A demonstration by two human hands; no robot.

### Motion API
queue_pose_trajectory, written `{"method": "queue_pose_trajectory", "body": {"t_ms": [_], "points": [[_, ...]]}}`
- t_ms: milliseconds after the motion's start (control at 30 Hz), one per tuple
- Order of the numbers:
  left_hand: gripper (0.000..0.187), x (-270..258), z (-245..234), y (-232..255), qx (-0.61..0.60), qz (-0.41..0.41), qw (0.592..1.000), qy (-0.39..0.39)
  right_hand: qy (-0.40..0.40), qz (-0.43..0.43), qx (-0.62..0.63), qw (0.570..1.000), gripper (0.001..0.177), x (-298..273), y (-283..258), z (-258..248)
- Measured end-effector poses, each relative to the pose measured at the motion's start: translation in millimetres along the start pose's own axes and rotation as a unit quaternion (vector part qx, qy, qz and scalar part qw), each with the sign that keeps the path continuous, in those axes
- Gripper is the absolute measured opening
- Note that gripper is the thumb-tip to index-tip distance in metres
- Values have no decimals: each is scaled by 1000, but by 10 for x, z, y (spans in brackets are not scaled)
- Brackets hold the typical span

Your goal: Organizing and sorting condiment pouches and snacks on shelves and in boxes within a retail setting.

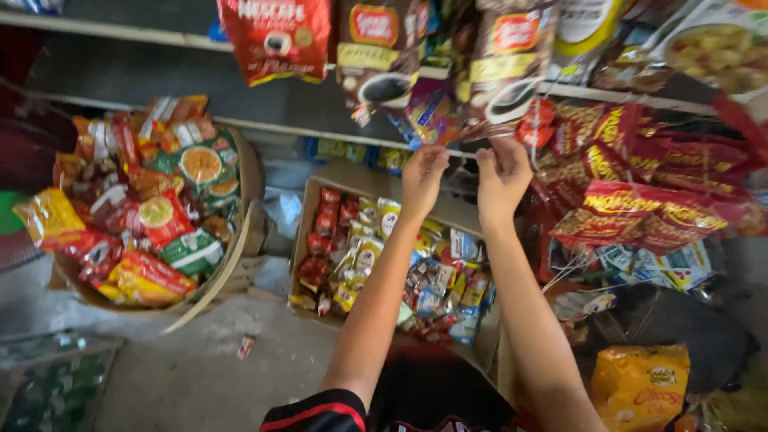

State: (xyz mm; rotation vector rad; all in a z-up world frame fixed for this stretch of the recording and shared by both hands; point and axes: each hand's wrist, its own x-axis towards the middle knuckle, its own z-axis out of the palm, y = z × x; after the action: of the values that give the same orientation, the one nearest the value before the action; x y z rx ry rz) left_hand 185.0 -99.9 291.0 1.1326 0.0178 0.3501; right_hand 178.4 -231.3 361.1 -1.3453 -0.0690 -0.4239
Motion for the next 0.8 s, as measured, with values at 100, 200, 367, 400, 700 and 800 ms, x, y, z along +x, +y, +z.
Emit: {"method": "queue_pose_trajectory", "body": {"t_ms": [100,200,367,400,700,800], "points": [[24,-206,-319,-65,54,-10,998,37,-17,42,-19,999,27,-259,65,144],[25,-421,-642,-99,92,-26,995,44,-41,56,-36,997,24,-502,364,188],[26,-721,-1150,-140,191,-45,977,81,-78,88,-70,991,23,-882,956,189],[27,-746,-1249,-153,193,-89,973,88,-87,102,-69,989,22,-933,1088,191],[31,-1196,-2261,-804,351,-53,924,143,-149,169,-201,953,14,-1650,2386,131],[35,-1307,-2435,-916,360,-144,909,156,-215,151,-237,935,18,-1852,2728,64]]}}
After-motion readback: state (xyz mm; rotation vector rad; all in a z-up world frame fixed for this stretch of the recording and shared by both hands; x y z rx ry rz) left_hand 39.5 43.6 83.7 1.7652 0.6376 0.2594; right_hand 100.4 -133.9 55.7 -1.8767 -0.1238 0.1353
